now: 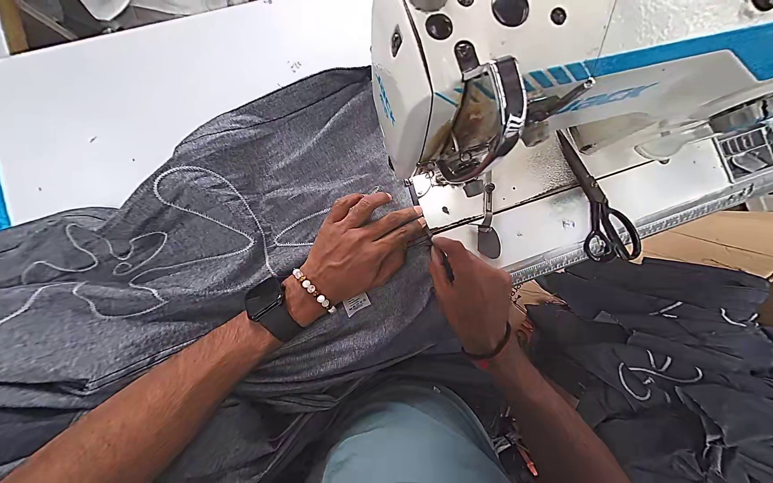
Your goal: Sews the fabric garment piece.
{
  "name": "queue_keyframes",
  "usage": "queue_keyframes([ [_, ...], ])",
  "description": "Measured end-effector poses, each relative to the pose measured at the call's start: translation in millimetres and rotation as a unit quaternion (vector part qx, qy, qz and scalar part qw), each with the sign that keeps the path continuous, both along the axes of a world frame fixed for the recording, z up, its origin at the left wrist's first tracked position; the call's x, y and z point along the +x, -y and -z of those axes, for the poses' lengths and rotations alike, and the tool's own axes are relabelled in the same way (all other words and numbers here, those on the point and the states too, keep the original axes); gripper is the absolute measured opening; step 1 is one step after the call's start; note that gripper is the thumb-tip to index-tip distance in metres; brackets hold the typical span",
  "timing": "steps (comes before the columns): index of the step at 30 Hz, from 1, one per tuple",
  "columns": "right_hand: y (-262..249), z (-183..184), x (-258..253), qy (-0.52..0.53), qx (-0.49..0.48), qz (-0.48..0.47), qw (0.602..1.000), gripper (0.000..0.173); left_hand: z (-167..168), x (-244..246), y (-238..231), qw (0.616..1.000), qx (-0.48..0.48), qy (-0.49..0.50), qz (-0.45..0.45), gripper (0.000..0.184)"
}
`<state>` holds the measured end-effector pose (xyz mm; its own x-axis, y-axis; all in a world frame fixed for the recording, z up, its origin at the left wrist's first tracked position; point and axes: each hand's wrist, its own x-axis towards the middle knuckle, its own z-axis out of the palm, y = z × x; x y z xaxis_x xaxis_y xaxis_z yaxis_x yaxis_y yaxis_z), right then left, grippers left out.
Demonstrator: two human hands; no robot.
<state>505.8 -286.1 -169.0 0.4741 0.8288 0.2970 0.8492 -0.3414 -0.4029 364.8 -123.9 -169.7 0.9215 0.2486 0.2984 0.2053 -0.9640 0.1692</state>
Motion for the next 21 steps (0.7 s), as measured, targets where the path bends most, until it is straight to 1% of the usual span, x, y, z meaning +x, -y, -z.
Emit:
queue_keyframes([
  [2,9,2,-1,0.023,-0.006,-0.023,0.999,0.027,1,0,0,1.0,-0.004,0.003,-0.002,0.039],
  [4,12,0,-2,0.032,-0.032,-0.039,0.998,0.032,0,-1,0,1.0,-0.009,0.0,0.006,0.039],
  [8,11,-7,4,0.006,-0.067,-0.054,0.996,0.034,1,-1,-5,0.999,-0.03,0.0,0.045,0.037],
  [14,10,-11,7,-0.001,-0.084,-0.067,0.994,0.035,0,-2,-7,0.999,-0.026,-0.004,0.043,0.037],
  [18,-5,-13,10,0.01,-0.103,-0.071,0.992,0.04,-2,3,-16,1.0,-0.011,-0.011,0.016,0.037],
  [21,-24,-15,15,0.009,-0.11,-0.071,0.991,0.04,-2,4,-33,1.0,0.005,-0.002,0.008,0.036],
])
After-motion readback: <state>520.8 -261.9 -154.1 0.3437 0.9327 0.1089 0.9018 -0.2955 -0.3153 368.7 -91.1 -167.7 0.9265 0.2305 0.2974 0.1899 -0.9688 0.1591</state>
